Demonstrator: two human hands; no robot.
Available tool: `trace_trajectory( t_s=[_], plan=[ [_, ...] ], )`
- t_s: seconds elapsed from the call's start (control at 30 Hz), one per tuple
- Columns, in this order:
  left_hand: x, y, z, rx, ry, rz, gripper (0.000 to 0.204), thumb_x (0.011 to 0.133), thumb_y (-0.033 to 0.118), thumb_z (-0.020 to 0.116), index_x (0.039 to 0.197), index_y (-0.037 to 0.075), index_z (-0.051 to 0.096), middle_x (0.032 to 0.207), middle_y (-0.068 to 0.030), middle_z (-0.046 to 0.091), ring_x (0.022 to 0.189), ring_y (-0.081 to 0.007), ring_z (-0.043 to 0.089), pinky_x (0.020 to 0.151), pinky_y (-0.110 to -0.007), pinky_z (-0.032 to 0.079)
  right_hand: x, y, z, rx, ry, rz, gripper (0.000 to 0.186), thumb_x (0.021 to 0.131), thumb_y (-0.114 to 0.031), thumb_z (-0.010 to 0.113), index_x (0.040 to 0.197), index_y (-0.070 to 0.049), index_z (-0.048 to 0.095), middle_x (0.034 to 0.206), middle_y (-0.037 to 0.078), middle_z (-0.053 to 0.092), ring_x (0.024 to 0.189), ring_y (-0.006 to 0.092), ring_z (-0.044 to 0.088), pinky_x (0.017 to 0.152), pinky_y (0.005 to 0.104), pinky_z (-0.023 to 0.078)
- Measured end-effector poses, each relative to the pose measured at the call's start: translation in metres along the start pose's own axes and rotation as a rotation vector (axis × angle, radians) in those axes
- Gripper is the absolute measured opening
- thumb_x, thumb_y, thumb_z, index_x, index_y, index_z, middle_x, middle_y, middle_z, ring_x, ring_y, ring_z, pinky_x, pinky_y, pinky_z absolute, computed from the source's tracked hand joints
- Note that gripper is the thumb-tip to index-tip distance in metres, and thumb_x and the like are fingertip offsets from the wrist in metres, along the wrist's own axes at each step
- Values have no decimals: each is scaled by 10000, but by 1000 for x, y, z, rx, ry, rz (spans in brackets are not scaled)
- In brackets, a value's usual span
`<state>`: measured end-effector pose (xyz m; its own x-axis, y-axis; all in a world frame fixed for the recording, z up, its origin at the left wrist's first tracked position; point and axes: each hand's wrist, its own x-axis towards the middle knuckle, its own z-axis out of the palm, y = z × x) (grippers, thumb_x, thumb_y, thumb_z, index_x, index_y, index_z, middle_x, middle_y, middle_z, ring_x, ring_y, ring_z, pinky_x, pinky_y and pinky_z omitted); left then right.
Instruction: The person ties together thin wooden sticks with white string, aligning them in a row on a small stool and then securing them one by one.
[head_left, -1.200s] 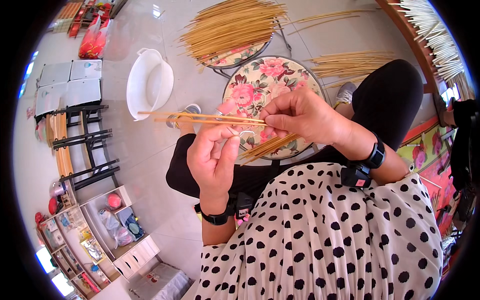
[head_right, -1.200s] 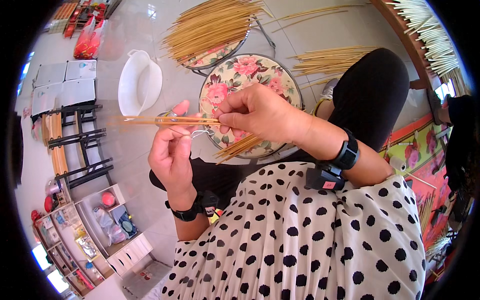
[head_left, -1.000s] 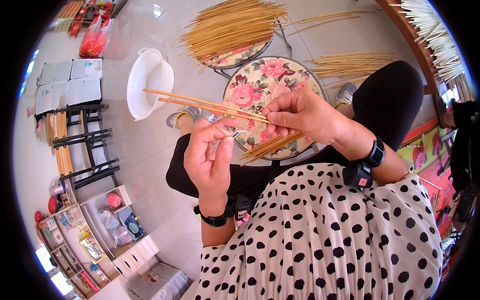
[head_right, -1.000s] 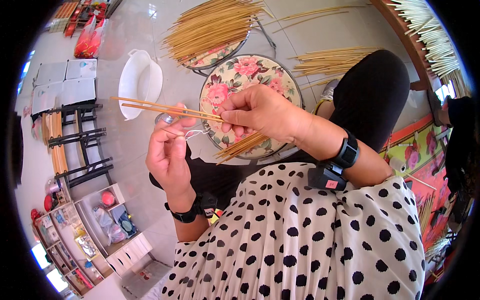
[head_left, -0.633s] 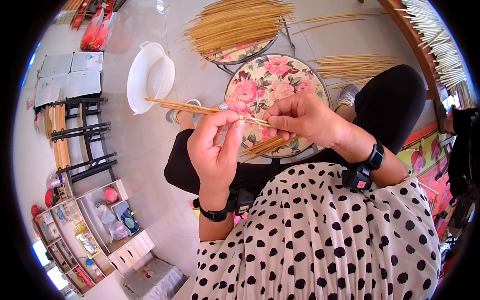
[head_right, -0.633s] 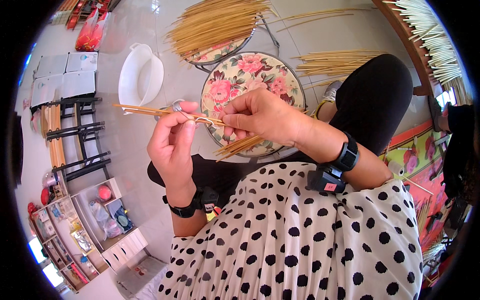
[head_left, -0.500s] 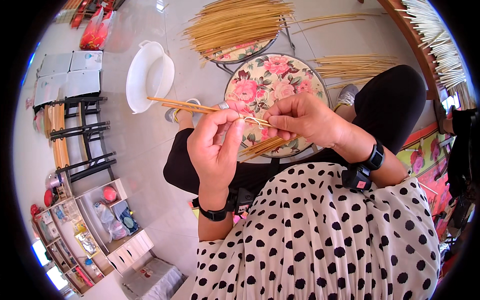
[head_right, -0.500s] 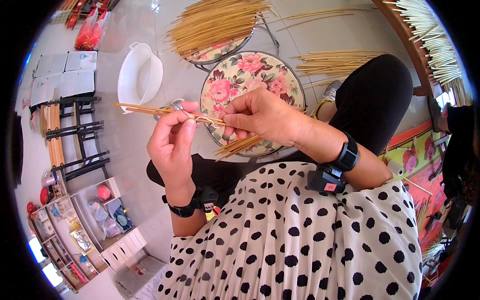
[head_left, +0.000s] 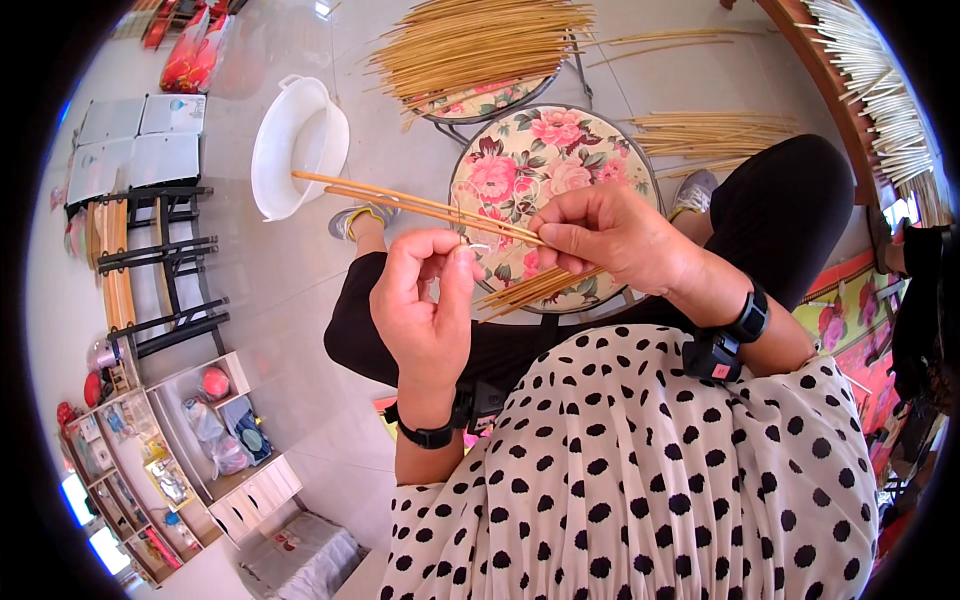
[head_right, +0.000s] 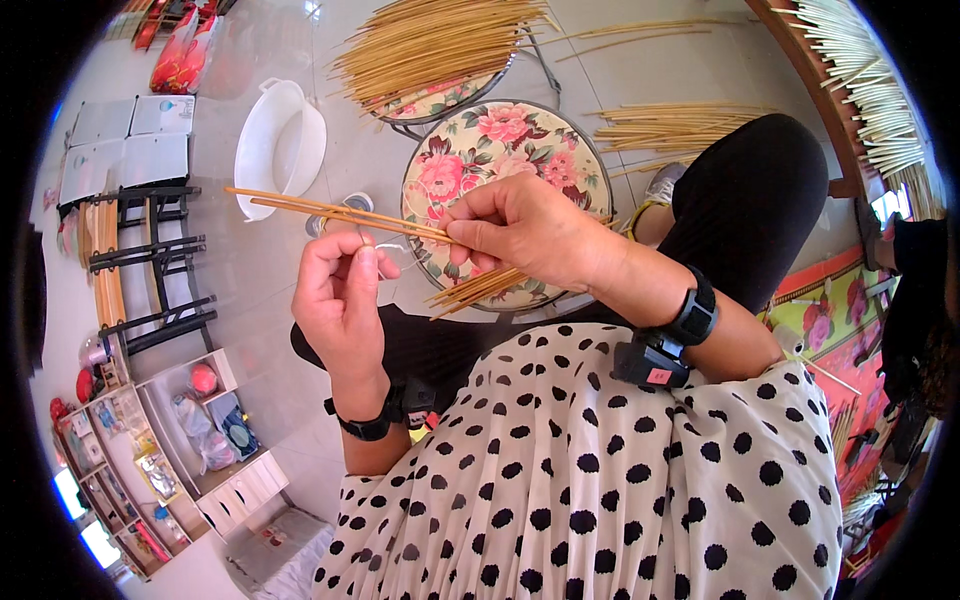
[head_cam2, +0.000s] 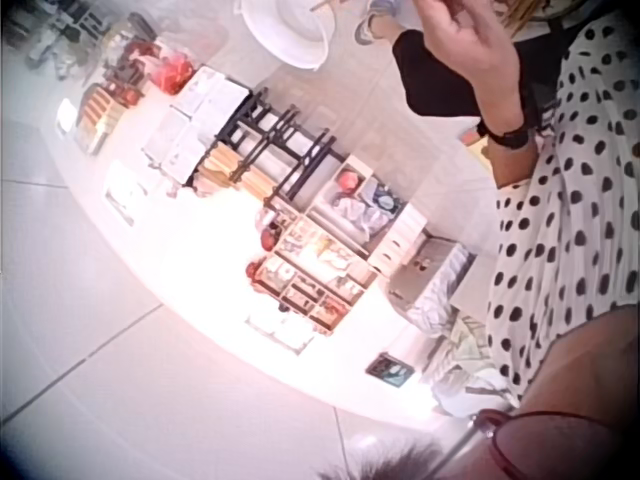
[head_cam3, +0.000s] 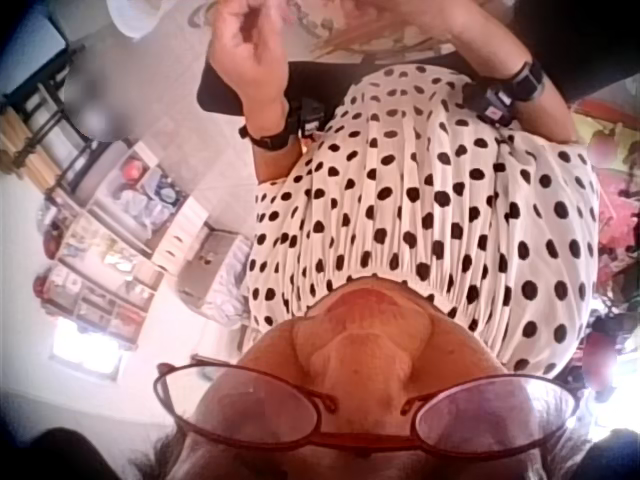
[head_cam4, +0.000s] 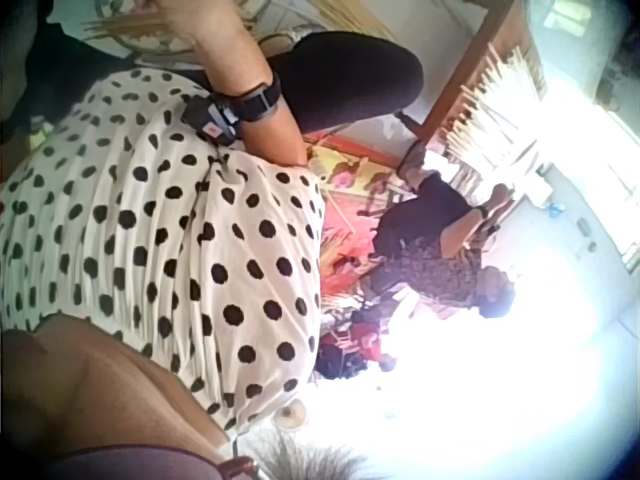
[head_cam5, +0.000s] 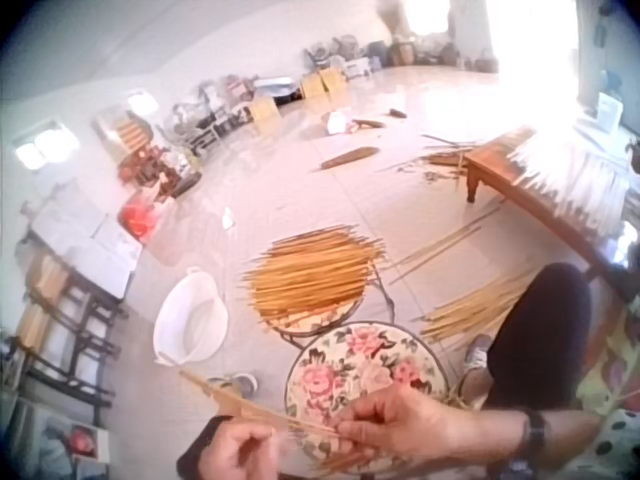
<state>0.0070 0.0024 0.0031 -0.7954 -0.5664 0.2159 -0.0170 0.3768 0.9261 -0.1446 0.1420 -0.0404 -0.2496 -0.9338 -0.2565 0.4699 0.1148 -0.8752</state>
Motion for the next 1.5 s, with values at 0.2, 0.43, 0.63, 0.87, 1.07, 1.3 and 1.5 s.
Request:
trace_trajectory(
  t_s=[0.2,0.43,0.63,0.87,1.07,1.3,1.5],
  plan=[
    [4,5,4,-139,-46,-39,71,887,-57,570,953,-39,552,971,-114,630,797,-116,638,711,-223,504,-2,-2,5,-92,61,-16,173,958,-109,564,976,43,644,759,10,635,652,44,541,588,195,451],
    [-1,-3,4,-30,-57,-40,88,891,-49,579,978,-37,587,1005,-127,667,804,-112,639,748,-236,522,-4,0,8,-241,118,-82,153,918,-66,604,996,57,653,771,27,656,685,55,580,607,210,470],
    [-1,-1,4,20,-43,-22,81,893,-37,588,974,-41,588,989,-128,673,791,-108,638,745,-237,524,-4,-1,10,-226,111,-102,151,891,-57,641,1000,46,658,756,22,649,668,42,547,587,209,455],
    [-5,-4,1,82,37,145,83,910,-25,564,993,-27,556,927,-128,668,775,-116,638,713,-233,506,-3,-2,11,-275,127,-49,138,900,-64,631,977,45,664,747,14,642,659,35,535,575,203,447],
    [-17,3,-10,219,-97,-22,24,926,-8,530,942,-25,531,753,-70,640,657,-86,610,623,-215,495,-5,-12,12,-248,144,-12,149,918,-84,613,973,44,666,744,3,634,645,31,511,563,199,426],
    [-21,2,0,242,-199,-143,86,866,-23,609,941,-12,568,615,1,562,538,-7,496,485,-171,402,-2,-2,5,-181,149,-64,163,937,-100,598,974,44,663,747,-7,628,625,26,485,553,193,412],
    [-20,7,1,289,-112,-35,127,826,-36,653,949,-3,656,599,33,539,530,12,400,478,-158,330,-1,-2,4,-141,156,-81,172,942,-101,595,982,55,654,743,-1,625,616,29,497,546,187,414]
  ],
)
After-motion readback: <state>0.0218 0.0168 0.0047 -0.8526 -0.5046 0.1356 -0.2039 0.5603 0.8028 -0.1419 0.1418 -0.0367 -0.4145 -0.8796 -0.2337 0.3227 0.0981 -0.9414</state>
